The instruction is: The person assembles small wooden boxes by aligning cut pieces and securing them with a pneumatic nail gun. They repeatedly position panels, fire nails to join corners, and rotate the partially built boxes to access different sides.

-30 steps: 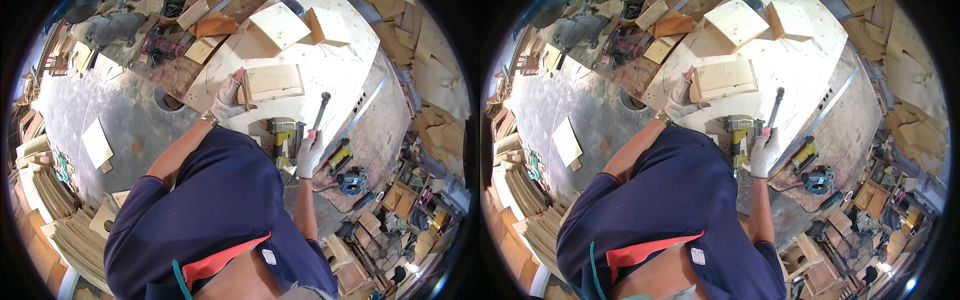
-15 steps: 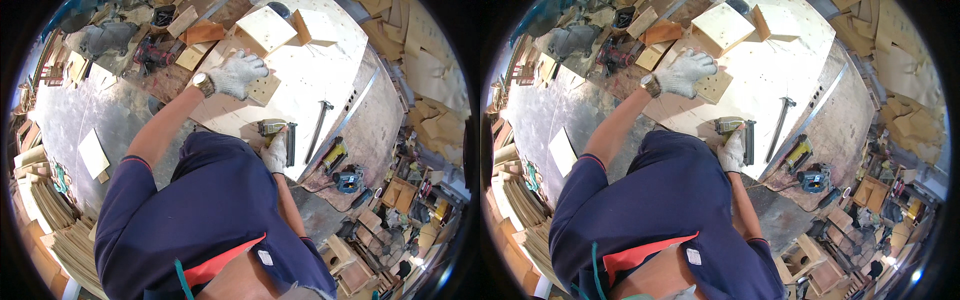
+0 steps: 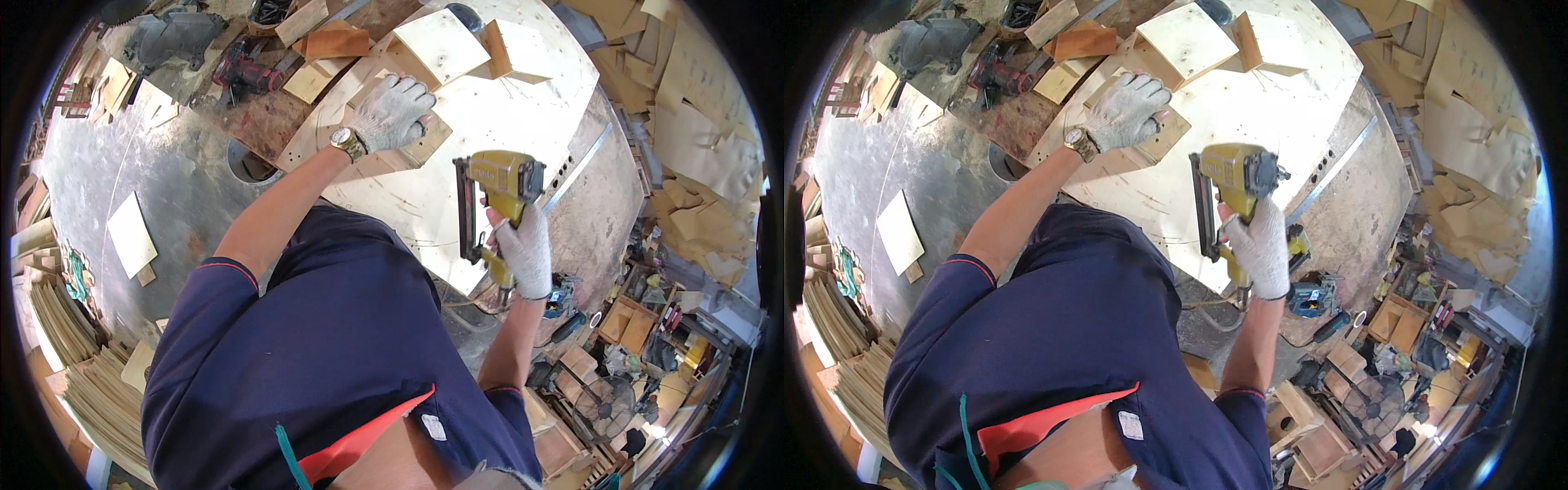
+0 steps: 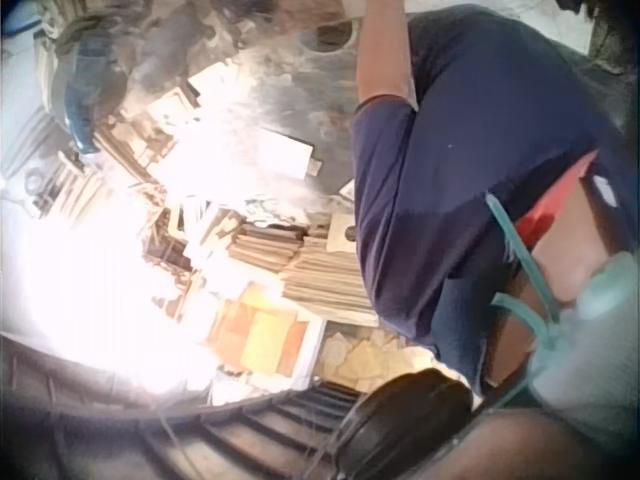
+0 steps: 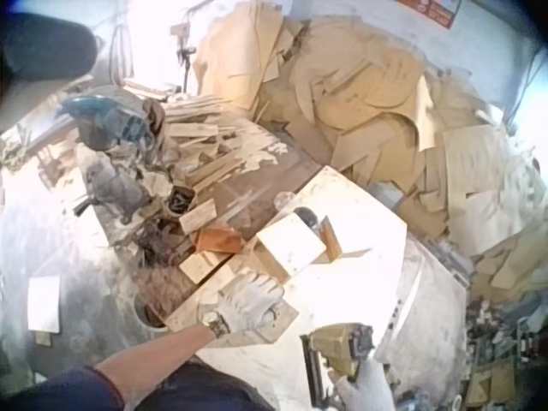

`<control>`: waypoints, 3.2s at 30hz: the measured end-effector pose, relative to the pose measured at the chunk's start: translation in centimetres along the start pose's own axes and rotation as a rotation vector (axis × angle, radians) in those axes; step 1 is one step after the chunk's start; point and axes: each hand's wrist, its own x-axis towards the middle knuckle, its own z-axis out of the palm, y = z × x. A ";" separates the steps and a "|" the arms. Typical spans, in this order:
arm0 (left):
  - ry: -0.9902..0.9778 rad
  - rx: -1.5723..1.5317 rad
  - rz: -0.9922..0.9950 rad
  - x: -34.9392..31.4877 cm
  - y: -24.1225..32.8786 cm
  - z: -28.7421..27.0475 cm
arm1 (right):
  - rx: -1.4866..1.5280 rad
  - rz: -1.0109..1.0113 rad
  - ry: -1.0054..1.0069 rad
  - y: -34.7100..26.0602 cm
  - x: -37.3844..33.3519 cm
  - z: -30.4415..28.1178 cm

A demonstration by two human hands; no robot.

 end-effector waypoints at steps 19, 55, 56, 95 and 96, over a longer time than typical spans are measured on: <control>0.039 -0.057 -0.035 -0.2 0.2 -0.1 | -0.500 -0.144 -0.166 -4.0 5.2 1.1; -0.332 0.048 0.501 6.7 4.3 2.8 | 0.249 0.337 0.412 9.5 -9.0 3.9; -0.349 0.025 0.496 6.2 3.8 2.4 | 0.237 0.344 0.399 9.5 -8.9 3.9; -0.469 0.129 0.061 -4.5 2.8 3.5 | -0.008 0.121 0.108 4.2 1.6 2.0; -0.497 0.144 0.055 -4.2 3.0 3.1 | -0.040 0.127 0.090 4.2 2.1 2.1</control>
